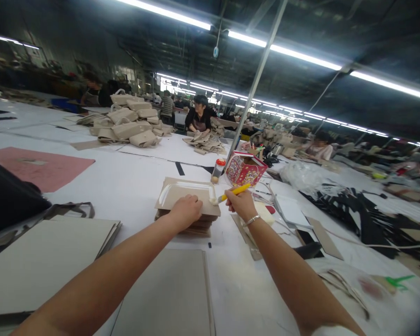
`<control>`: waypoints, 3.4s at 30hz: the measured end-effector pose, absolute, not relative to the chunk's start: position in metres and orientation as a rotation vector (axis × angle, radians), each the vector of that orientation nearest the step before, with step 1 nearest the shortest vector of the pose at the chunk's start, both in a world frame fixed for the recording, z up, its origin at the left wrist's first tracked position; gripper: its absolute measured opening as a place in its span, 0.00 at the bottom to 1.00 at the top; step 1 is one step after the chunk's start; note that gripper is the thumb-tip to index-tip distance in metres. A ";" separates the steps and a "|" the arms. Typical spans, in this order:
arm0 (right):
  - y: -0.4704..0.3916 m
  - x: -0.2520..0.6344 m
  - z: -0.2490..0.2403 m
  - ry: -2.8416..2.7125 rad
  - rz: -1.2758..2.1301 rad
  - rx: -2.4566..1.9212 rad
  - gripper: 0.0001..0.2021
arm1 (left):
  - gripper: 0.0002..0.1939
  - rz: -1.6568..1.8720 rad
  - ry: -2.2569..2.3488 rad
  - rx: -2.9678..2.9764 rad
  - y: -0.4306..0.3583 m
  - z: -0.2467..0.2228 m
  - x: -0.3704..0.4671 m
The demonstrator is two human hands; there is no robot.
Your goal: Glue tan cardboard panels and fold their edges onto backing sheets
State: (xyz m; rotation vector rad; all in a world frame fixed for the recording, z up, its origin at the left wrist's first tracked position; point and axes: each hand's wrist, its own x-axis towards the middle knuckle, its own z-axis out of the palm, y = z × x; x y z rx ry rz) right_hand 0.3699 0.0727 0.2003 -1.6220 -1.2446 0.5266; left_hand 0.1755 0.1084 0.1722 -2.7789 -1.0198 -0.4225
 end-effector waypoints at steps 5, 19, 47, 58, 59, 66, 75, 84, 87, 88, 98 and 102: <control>0.020 0.366 0.204 -1.241 0.523 -1.558 0.11 | 0.14 -0.293 -1.072 -2.869 0.117 0.183 0.174; -0.036 0.335 0.180 -1.172 0.409 -1.206 0.16 | 0.06 -1.369 -1.205 -2.265 0.069 0.244 0.119; -0.141 0.291 0.029 -1.291 0.324 -1.696 0.13 | 0.16 -2.129 -2.708 -2.201 -0.083 0.041 0.017; -0.121 0.280 0.009 -1.487 0.253 -1.851 0.13 | 0.16 -1.278 -2.613 -2.588 -0.037 0.031 -0.011; -0.118 0.279 0.008 -1.500 0.250 -1.853 0.13 | 0.16 -1.263 -2.615 -2.586 -0.032 0.029 -0.012; -0.107 0.277 -0.008 -1.571 0.262 -1.908 0.14 | 0.16 -1.203 -2.782 -2.583 -0.018 0.004 -0.018; -0.102 0.278 -0.008 -1.554 0.300 -1.945 0.16 | 0.14 -1.114 -2.849 -2.577 -0.012 0.005 -0.018; -0.099 0.275 0.006 -1.550 0.438 -2.016 0.10 | 0.18 -0.859 -2.812 -2.675 -0.011 0.003 -0.018; -0.098 0.276 0.007 -1.551 0.489 -2.024 0.09 | 0.20 -0.726 -2.819 -2.695 -0.010 0.006 -0.018; -0.098 0.277 0.006 -1.552 0.501 -2.029 0.09 | 0.20 -0.687 -2.825 -2.693 -0.009 0.007 -0.017; -0.096 0.279 0.006 -1.573 0.517 -2.062 0.09 | 0.20 -0.554 -2.827 -2.664 -0.009 0.018 -0.012; -0.095 0.278 0.008 -1.581 0.518 -2.075 0.08 | 0.21 -0.532 -2.824 -2.663 -0.009 0.018 -0.012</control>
